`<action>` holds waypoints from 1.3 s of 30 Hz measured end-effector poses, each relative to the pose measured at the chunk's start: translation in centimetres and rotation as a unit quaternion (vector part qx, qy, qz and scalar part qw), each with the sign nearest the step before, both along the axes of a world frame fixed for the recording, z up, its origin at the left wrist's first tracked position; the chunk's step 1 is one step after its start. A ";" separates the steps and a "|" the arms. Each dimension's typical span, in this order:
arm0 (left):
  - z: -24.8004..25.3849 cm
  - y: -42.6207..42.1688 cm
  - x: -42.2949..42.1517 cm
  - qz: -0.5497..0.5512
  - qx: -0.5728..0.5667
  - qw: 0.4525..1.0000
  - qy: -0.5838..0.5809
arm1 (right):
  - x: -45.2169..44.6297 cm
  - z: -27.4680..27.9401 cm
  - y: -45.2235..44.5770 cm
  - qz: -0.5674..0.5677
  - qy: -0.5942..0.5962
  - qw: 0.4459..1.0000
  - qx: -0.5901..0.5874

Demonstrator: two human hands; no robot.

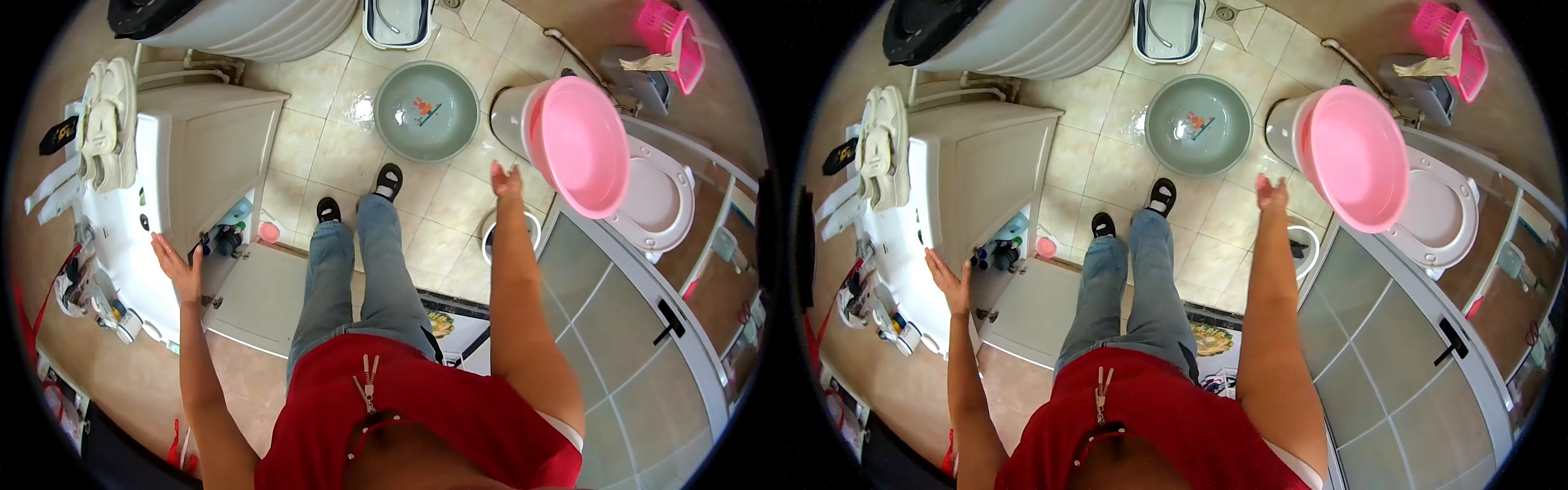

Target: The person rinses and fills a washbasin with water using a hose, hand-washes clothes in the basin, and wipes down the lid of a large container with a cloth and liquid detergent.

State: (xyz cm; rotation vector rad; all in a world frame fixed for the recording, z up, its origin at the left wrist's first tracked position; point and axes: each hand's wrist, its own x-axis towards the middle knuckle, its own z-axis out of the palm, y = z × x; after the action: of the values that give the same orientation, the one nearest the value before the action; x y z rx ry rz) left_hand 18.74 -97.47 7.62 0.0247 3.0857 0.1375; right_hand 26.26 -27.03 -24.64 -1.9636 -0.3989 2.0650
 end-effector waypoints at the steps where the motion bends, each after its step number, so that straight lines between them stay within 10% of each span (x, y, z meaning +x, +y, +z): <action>1: -0.2 -0.4 0.0 -0.001 -0.010 1.000 -0.015 | -0.2 -2.0 -2.5 0.024 -0.024 0.999 0.016; 13: -0.2 -1.2 -0.4 0.029 -0.004 0.993 -0.112 | 1.9 -20.6 -18.5 0.234 -0.172 0.943 -0.159; 23: -0.6 -2.1 1.0 0.084 -0.037 0.989 -0.120 | 2.4 -29.7 -17.9 0.139 -0.058 0.977 -0.151; 39: -0.2 -1.0 -0.2 0.056 0.013 0.992 -0.109 | -6.2 -17.7 -12.1 0.218 -0.083 0.967 -0.101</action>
State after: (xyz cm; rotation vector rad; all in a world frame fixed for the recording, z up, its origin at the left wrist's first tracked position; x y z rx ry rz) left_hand 18.50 -98.49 7.40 -0.1533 2.8662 0.1724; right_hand 20.07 -39.08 -42.32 -2.3526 -0.7427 2.2765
